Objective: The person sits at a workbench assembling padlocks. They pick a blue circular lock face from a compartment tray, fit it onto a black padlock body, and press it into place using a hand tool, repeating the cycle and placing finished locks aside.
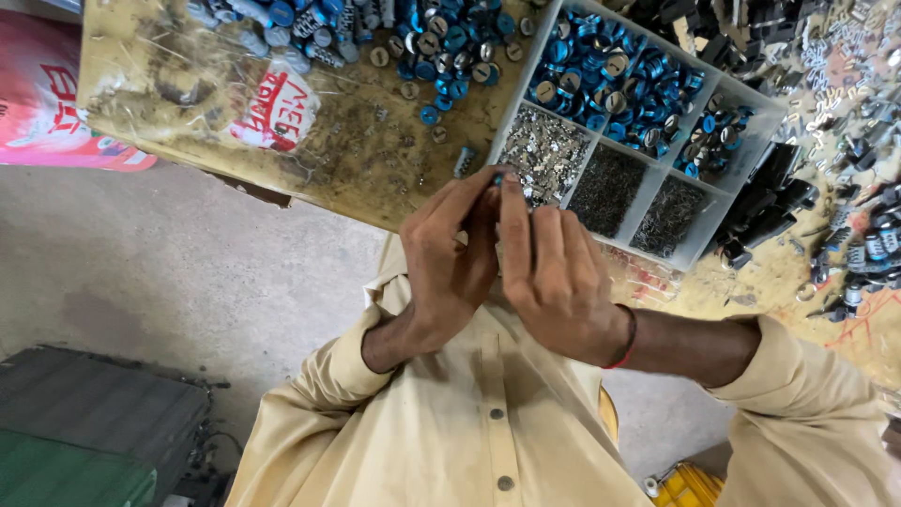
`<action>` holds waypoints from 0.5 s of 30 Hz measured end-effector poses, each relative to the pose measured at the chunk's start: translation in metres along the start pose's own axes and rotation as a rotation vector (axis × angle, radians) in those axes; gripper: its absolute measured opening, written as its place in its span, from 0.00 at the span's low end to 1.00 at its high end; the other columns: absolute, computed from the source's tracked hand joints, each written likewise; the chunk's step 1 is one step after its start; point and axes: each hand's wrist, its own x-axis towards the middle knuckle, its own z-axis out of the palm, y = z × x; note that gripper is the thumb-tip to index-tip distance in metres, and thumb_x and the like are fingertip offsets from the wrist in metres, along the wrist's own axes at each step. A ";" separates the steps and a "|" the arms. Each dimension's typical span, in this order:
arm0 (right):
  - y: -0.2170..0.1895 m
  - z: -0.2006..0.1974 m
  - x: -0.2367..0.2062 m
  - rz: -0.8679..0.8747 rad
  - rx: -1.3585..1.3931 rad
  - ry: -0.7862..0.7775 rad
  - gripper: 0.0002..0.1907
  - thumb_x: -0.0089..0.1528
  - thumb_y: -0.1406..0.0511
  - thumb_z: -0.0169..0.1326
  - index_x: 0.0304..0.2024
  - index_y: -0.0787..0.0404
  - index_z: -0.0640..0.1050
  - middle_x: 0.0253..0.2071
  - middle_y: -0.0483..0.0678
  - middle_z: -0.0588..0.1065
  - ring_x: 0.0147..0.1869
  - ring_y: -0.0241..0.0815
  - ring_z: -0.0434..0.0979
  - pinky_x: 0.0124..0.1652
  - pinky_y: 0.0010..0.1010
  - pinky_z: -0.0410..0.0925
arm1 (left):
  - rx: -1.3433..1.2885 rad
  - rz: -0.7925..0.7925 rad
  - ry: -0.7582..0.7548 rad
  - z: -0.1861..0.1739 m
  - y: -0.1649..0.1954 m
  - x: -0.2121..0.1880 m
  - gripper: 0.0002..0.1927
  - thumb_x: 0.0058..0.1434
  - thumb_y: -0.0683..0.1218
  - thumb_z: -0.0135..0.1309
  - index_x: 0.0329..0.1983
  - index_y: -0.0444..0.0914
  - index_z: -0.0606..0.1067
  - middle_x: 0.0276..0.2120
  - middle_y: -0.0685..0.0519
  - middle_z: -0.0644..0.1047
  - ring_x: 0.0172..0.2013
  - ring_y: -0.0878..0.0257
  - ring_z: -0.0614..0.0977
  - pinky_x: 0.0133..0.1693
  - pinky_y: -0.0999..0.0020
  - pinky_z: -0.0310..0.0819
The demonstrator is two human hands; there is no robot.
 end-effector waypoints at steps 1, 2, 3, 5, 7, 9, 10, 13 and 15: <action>-0.004 0.002 0.005 -0.028 -0.025 0.014 0.28 0.60 0.74 0.52 0.63 0.82 0.68 0.37 0.54 0.68 0.38 0.46 0.71 0.38 0.32 0.70 | 0.020 0.036 0.026 -0.001 -0.001 0.001 0.14 0.70 0.38 0.53 0.58 0.32 0.75 0.38 0.46 0.81 0.35 0.62 0.83 0.36 0.66 0.77; -0.007 0.004 0.010 -0.053 -0.051 0.027 0.28 0.61 0.73 0.51 0.62 0.84 0.67 0.38 0.55 0.68 0.39 0.46 0.72 0.38 0.32 0.70 | 0.039 0.073 0.049 -0.003 -0.003 0.002 0.15 0.69 0.38 0.55 0.59 0.32 0.74 0.39 0.46 0.80 0.36 0.61 0.83 0.36 0.66 0.76; -0.010 0.004 0.015 -0.053 -0.055 0.008 0.28 0.60 0.73 0.52 0.63 0.83 0.68 0.37 0.53 0.68 0.38 0.45 0.72 0.37 0.31 0.70 | 0.018 0.054 0.064 -0.005 -0.005 0.003 0.15 0.70 0.39 0.54 0.59 0.32 0.75 0.38 0.46 0.80 0.35 0.63 0.82 0.35 0.67 0.76; -0.010 0.007 0.027 -0.056 -0.064 -0.023 0.29 0.60 0.73 0.52 0.63 0.82 0.70 0.35 0.50 0.68 0.37 0.42 0.72 0.34 0.29 0.70 | -0.023 0.023 0.096 -0.010 -0.014 0.009 0.13 0.72 0.40 0.53 0.58 0.32 0.75 0.36 0.48 0.80 0.32 0.65 0.81 0.34 0.68 0.76; 0.000 0.006 0.037 -0.055 0.177 0.009 0.24 0.65 0.72 0.54 0.62 0.78 0.72 0.35 0.51 0.71 0.35 0.41 0.74 0.31 0.29 0.69 | -0.318 -0.152 0.086 -0.016 -0.021 0.012 0.13 0.76 0.42 0.50 0.59 0.31 0.75 0.34 0.50 0.78 0.30 0.68 0.77 0.31 0.71 0.74; 0.018 0.013 0.055 -0.050 0.428 0.122 0.17 0.71 0.72 0.55 0.60 0.73 0.73 0.38 0.54 0.75 0.36 0.42 0.77 0.32 0.28 0.70 | -0.561 -0.248 0.039 -0.028 -0.029 0.014 0.14 0.78 0.44 0.48 0.58 0.30 0.75 0.33 0.52 0.78 0.29 0.69 0.76 0.30 0.72 0.73; 0.029 0.019 0.066 -0.048 0.559 0.215 0.12 0.73 0.72 0.55 0.59 0.70 0.74 0.42 0.56 0.78 0.38 0.43 0.80 0.34 0.27 0.72 | -0.658 -0.259 0.001 -0.035 -0.032 0.015 0.15 0.79 0.46 0.48 0.58 0.30 0.75 0.34 0.51 0.78 0.29 0.69 0.76 0.30 0.73 0.74; 0.064 0.034 0.091 -0.076 0.414 0.225 0.06 0.75 0.70 0.54 0.54 0.67 0.74 0.42 0.54 0.78 0.40 0.47 0.79 0.42 0.36 0.71 | -0.905 -0.272 -0.113 -0.042 -0.034 0.013 0.16 0.79 0.48 0.48 0.58 0.30 0.75 0.35 0.51 0.77 0.30 0.67 0.78 0.30 0.71 0.75; 0.078 0.052 0.109 -0.067 0.311 0.221 0.08 0.74 0.67 0.58 0.49 0.67 0.75 0.37 0.53 0.76 0.37 0.51 0.77 0.38 0.39 0.68 | -0.999 -0.263 -0.188 -0.041 -0.032 0.011 0.17 0.79 0.49 0.48 0.58 0.30 0.74 0.35 0.50 0.77 0.30 0.66 0.78 0.30 0.70 0.76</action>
